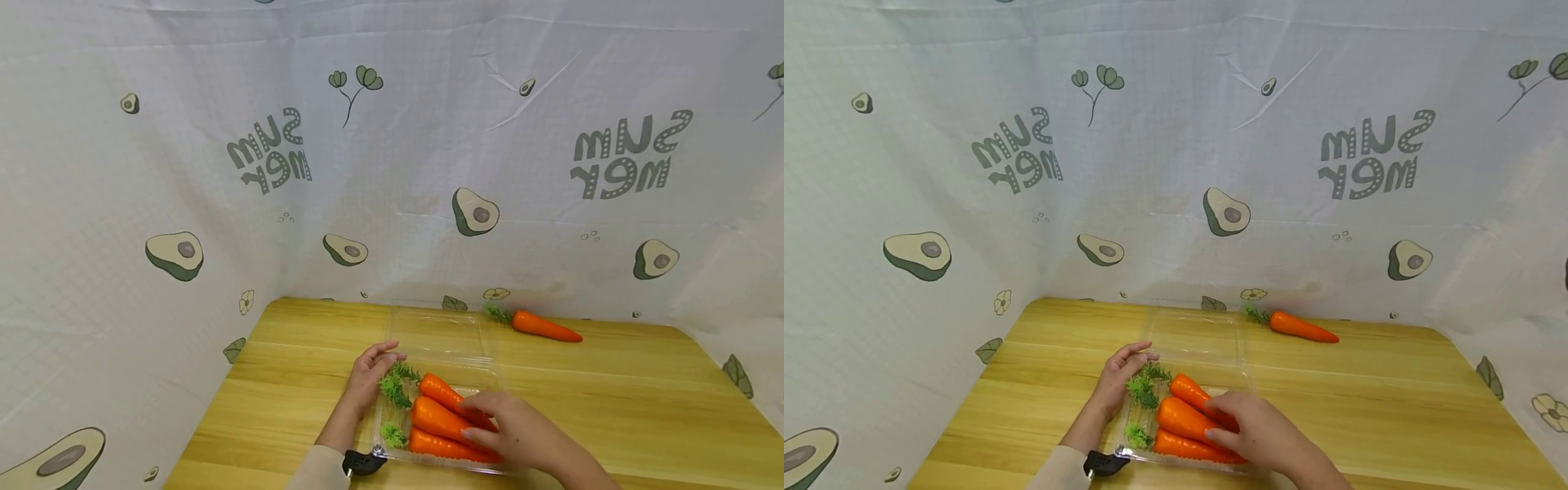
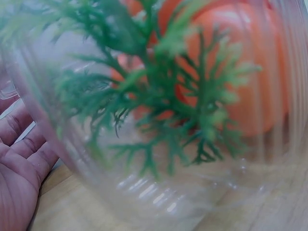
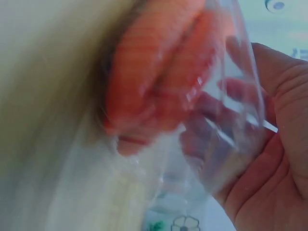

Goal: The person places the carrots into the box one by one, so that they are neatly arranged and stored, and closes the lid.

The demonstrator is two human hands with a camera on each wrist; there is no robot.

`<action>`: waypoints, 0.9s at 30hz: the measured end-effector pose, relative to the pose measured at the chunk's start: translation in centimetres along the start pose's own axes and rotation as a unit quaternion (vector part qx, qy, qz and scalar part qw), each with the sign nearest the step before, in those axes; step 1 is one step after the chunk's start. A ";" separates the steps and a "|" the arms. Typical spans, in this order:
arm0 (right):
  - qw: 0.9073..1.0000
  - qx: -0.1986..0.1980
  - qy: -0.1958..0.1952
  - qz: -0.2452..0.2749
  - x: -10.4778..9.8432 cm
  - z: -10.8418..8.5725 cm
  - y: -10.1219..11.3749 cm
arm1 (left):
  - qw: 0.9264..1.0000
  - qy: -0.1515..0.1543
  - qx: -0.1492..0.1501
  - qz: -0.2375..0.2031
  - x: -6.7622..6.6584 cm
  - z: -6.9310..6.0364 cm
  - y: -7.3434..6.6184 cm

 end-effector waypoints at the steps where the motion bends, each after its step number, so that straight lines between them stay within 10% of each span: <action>1: 1.000 0.007 -0.008 0.002 -0.4 -0.1 -0.2 | 1.000 0.000 0.001 0.001 0.0 0.0 0.0; 15: 0.978 0.079 -0.188 -0.049 -4.5 -0.2 -4.7 | 1.000 0.007 -0.002 -0.015 0.0 0.2 0.1; 27: 0.964 0.120 -0.225 -0.070 -5.9 0.0 -9.1 | 1.000 0.009 0.003 -0.010 -0.1 0.0 0.2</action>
Point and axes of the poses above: each hand's wrist, its own z-axis towards the middle knuckle, its own x-axis out of the palm, y = z × x, the point moved 2 cm from there along z, towards the middle knuckle, and after that the axes turned 7 degrees about y, right-handed, at the moved point
